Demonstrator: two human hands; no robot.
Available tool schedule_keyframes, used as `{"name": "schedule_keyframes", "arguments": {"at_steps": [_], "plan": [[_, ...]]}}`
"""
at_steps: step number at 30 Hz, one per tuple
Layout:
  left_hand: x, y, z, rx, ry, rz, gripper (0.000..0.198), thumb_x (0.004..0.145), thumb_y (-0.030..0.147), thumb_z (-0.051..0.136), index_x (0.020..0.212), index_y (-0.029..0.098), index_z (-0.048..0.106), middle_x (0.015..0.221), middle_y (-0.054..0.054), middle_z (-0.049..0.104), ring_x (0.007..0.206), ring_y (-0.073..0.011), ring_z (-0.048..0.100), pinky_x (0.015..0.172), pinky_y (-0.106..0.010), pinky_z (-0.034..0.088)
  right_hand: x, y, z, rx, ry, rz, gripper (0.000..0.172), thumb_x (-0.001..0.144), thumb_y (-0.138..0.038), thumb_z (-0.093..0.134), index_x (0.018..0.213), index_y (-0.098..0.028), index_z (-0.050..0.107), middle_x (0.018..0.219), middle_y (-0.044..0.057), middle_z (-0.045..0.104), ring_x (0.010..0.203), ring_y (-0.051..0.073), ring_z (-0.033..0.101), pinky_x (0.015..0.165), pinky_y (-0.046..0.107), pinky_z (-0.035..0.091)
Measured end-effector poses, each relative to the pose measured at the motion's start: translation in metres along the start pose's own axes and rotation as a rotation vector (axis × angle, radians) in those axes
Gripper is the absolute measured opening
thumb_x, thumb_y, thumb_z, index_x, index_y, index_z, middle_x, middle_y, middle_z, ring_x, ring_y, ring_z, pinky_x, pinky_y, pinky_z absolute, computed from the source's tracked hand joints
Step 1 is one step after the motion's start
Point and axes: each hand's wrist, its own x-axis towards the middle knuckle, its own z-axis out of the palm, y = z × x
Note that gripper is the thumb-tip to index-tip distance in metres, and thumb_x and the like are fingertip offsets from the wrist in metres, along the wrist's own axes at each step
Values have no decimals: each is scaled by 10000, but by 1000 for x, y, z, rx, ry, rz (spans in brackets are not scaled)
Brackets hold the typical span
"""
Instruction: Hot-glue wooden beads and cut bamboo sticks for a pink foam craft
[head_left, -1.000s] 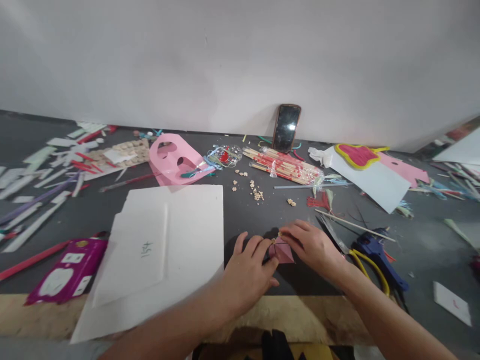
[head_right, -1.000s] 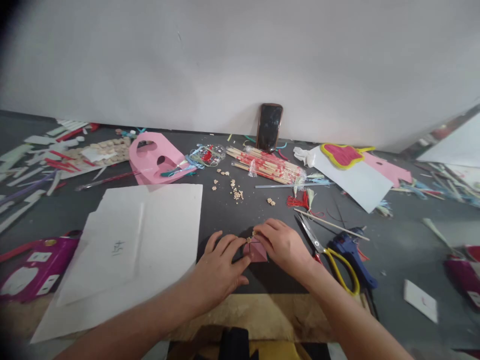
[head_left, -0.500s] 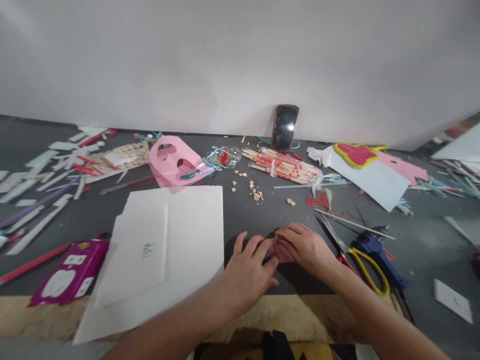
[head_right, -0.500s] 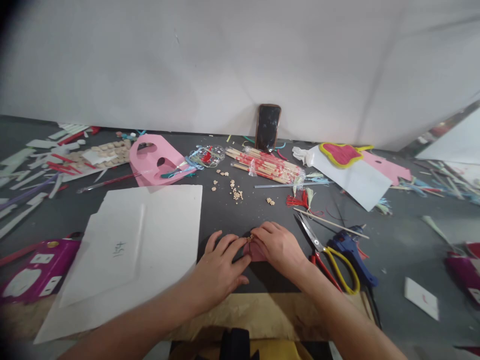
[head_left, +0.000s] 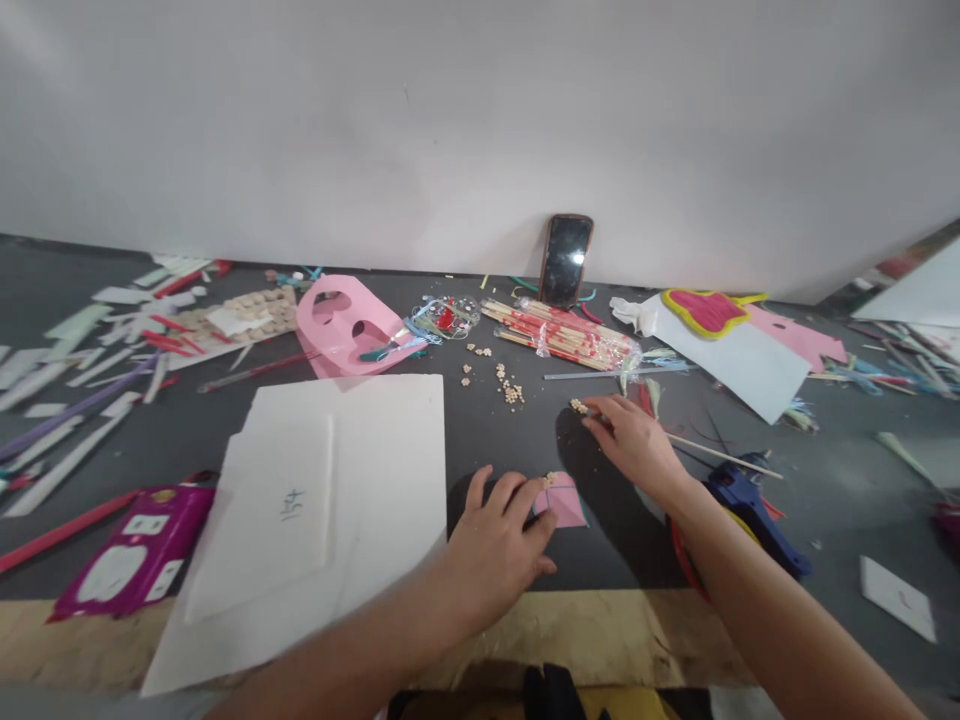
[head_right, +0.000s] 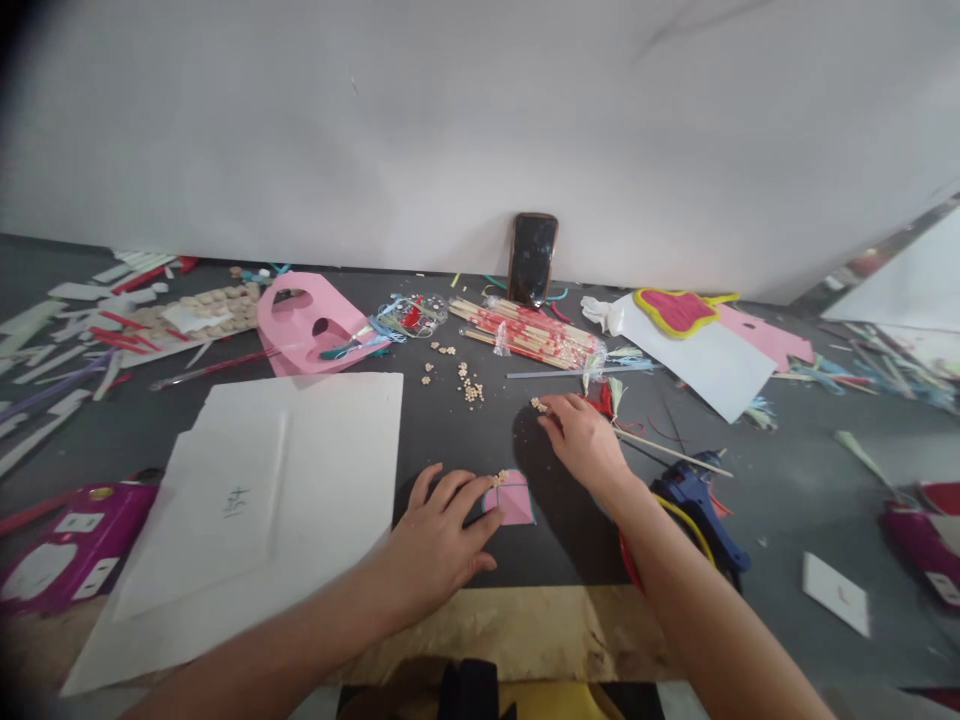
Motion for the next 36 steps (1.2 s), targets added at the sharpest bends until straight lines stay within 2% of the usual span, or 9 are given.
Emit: {"name": "schedule_keyframes", "arguments": {"at_steps": [4,7,9,13,18,22,31,36], "plan": [[0,0,0,6,4,1,420,822,493,591,1157,246,542,1332,-85,482,1162,-285,396,1000,-565,248,18,9,11,-44,32,81,202,867,-310,535,996,-196,641,921,73,659,807,206,640,691,308,494],[0,0,0,8,3,-1,417,831,492,578,1165,244,535,1333,-81,482,1164,-285,393,1002,-569,245,24,4,14,-60,40,91,158,856,-318,545,885,-209,656,887,64,646,782,213,628,650,306,481],[0,0,0,6,2,-4,413,836,492,571,1160,240,533,1332,-80,484,1165,-285,391,1002,-572,246,23,-2,10,-52,48,65,160,864,-302,533,887,-202,657,905,73,635,806,217,618,672,313,480],[0,0,0,-2,-3,0,412,829,490,583,1153,238,537,1345,-75,472,1172,-286,389,1007,-571,241,8,-14,-3,14,-5,-90,186,899,-291,505,974,-195,646,939,76,638,902,206,594,813,324,472],[0,1,-4,-12,-28,-8,407,835,472,584,1162,234,537,1350,-85,466,1185,-288,385,1010,-572,239,-23,-28,-9,92,-146,-256,142,897,-250,525,966,-224,646,921,49,667,885,186,587,813,324,487],[0,1,-5,-16,-29,-10,407,837,477,577,1164,238,541,1347,-89,467,1187,-289,385,1009,-573,241,-34,-31,-6,104,-146,-248,157,904,-236,510,975,-216,648,923,68,672,869,202,586,798,365,496],[0,1,-5,-2,-24,-8,410,834,482,577,1165,242,540,1349,-82,465,1176,-287,392,1006,-565,250,-35,-33,1,102,-151,-250,172,912,-249,504,982,-208,656,945,75,671,864,208,585,805,386,497],[0,1,-4,-2,-23,-9,426,833,472,584,1180,232,525,1348,-84,463,1181,-289,386,1004,-568,249,-35,-28,-3,98,-130,-235,203,891,-260,543,1069,-217,633,991,65,669,917,205,591,836,360,500]]}}
